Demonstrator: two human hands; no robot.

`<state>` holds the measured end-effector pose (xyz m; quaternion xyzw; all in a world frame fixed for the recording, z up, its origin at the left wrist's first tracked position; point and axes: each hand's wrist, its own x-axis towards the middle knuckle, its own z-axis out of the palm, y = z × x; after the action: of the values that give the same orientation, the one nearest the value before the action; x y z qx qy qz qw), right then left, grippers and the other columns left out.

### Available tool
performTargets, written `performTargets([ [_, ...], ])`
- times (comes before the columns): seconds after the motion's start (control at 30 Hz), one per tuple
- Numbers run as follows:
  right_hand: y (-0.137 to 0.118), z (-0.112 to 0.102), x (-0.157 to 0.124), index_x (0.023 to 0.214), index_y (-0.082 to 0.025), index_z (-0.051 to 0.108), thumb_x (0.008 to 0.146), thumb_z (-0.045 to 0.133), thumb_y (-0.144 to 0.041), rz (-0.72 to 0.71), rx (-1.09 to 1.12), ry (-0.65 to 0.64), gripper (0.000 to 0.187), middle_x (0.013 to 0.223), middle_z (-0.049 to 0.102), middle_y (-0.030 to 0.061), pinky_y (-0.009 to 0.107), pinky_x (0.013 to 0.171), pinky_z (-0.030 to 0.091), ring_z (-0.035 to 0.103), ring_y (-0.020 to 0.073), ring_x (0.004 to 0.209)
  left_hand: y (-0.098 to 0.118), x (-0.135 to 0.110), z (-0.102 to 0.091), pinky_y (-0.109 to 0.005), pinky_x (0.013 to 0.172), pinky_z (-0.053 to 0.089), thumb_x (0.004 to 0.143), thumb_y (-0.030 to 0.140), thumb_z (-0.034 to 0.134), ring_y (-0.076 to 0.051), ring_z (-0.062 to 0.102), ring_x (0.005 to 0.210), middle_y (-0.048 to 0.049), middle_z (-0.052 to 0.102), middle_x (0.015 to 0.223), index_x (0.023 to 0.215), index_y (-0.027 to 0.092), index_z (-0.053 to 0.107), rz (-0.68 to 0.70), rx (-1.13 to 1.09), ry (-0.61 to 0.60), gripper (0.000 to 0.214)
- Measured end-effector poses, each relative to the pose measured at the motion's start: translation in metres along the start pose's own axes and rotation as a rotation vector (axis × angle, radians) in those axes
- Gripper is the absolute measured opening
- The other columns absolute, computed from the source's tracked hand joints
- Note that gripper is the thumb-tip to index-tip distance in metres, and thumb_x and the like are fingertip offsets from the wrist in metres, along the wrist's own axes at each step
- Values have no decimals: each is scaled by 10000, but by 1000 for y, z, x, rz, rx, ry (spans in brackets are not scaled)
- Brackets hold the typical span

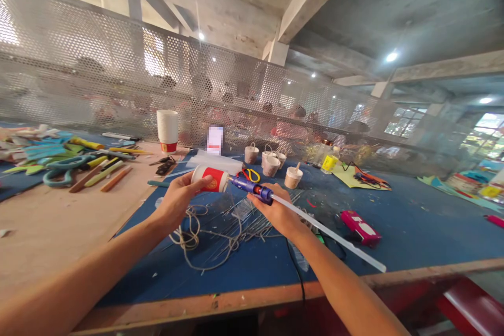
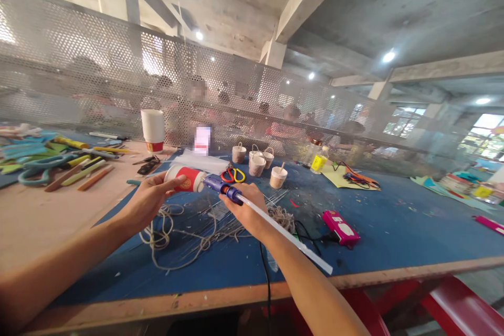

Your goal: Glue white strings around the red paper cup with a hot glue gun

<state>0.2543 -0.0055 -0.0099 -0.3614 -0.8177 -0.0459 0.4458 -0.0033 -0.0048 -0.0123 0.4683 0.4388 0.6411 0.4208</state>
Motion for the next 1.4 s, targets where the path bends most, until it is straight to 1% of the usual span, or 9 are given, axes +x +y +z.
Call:
performTargets([
  [0.1,1,1,0,895,-219,678,985,640,-463,-60,-53,-13,263,837,755,48,325,777,474,699,214,801,-2,1,-1,-331,739,476,665,484,873,-241,684,781,-77,796,814,857,173,799,-18,-25,-40,373],
  [0.2,2,2,-1,896,-212,642,1012,593,-488,-103,-78,-24,303,842,740,44,317,744,445,681,193,773,-3,2,-3,-315,723,459,671,480,874,-229,665,776,-76,795,825,871,173,804,-16,-30,-36,373],
  [0.33,2,2,-2,891,-217,617,1012,588,-506,-127,-89,-55,315,831,715,26,311,735,422,649,172,745,-4,2,-4,-297,715,442,685,469,875,-212,649,767,-60,790,808,872,181,802,-17,-20,-39,351],
  [0.57,3,2,-3,888,-222,609,1005,613,-483,-144,-155,-107,286,856,686,24,311,720,399,612,174,746,-5,2,-4,-332,779,487,716,481,849,-249,694,818,-87,825,918,927,194,815,5,-10,-76,358],
  [0.8,1,-1,-1,862,-216,593,1016,604,-451,-190,-184,-109,281,836,672,19,311,690,382,596,175,728,-5,2,-4,-337,795,497,704,481,856,-247,708,804,-77,826,874,897,192,808,11,-10,-67,351],
  [0.97,1,-1,-2,873,-219,603,1015,604,-458,-179,-209,-129,278,854,672,25,312,698,389,594,178,734,-4,2,-4,-350,776,502,682,499,864,-261,709,786,-84,822,857,892,180,807,24,2,-43,385],
  [1.17,1,1,-4,884,-226,625,1006,604,-490,-127,-249,-152,292,908,675,42,317,725,421,589,186,745,-4,2,-4,-338,771,503,684,504,865,-262,714,801,-79,821,864,883,190,803,28,-7,-63,377],
  [1.27,0,0,-4,881,-226,627,1008,598,-495,-122,-252,-158,299,903,672,40,316,709,418,581,186,734,-3,2,-4,-340,756,500,683,497,868,-258,704,777,-78,818,847,869,189,804,27,1,-48,365],
  [1.4,0,-1,-4,872,-224,620,1013,587,-494,-132,-242,-153,306,895,663,36,315,696,409,572,184,724,-3,2,-4,-323,784,493,698,470,867,-239,696,792,-63,820,851,866,197,807,23,-14,-57,326],
])
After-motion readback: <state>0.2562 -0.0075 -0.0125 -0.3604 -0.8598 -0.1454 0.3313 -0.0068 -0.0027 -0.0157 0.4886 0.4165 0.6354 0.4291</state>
